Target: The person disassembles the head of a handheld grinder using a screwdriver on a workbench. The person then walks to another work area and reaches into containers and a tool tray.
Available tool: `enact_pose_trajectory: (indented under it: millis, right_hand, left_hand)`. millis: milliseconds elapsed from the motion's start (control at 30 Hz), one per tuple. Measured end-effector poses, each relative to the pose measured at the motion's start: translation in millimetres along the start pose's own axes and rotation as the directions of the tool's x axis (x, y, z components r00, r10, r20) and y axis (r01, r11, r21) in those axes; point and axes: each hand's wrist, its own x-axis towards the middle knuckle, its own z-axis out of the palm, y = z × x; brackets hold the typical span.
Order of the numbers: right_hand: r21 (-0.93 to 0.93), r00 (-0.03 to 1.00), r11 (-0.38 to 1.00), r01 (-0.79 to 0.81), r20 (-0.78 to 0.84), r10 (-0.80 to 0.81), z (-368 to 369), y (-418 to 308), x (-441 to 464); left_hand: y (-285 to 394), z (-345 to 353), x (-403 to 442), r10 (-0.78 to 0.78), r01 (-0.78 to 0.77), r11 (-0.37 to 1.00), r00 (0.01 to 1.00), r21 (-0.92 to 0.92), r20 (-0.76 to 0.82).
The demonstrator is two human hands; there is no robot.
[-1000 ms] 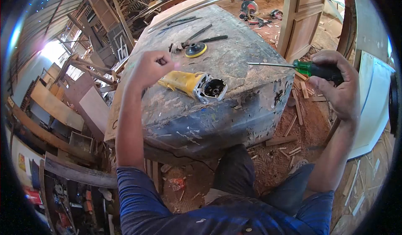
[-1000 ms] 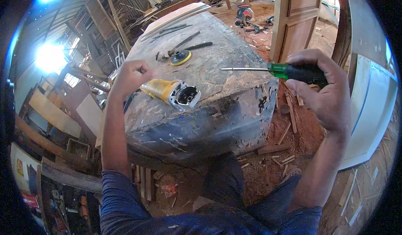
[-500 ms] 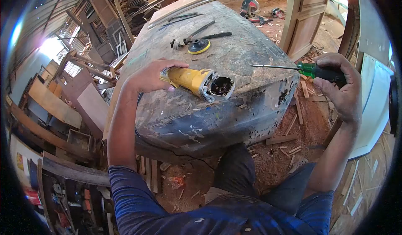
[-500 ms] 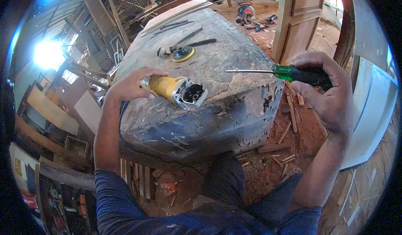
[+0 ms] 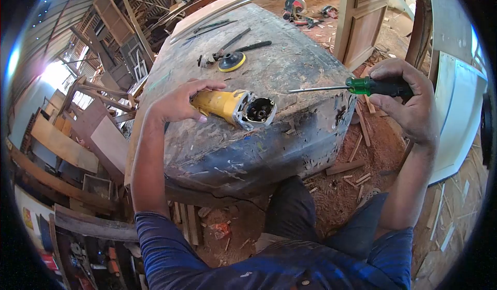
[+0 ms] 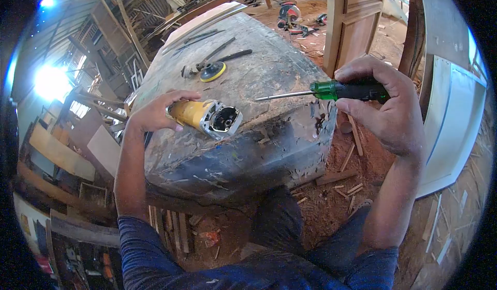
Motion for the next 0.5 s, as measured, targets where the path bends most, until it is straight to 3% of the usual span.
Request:
enact_pose_trajectory:
  millis: [133, 233, 333, 500]
  right_hand:
    - [-0.010, 1.000, 1.000, -0.016, 0.002, 0.016, -1.3, -4.8, -1.4]
    - [-0.003, 1.000, 1.000, 0.018, 0.002, -0.018, -0.7, -3.9, -0.1]
    - [0.010, 0.999, 0.999, 0.041, 0.013, -0.041, 2.7, -2.1, 0.0]
    - [0.056, 1.000, 0.998, 0.020, -0.011, -0.019, 5.5, -3.7, -1.1]
  left_hand:
    - [4.6, -3.1, 2.2, -0.084, 0.085, 0.996, 0.996, -0.012, 0.020]
    - [17.0, 2.0, 0.5, 0.066, -0.059, 0.992, 0.996, 0.116, -0.056]
    - [33.3, 14.4, 7.6, 0.145, -0.139, 0.986, 0.987, 0.096, -0.063]
    - [29.7, 18.4, 19.7, 0.039, -0.035, 0.978, 0.999, -0.204, 0.017]
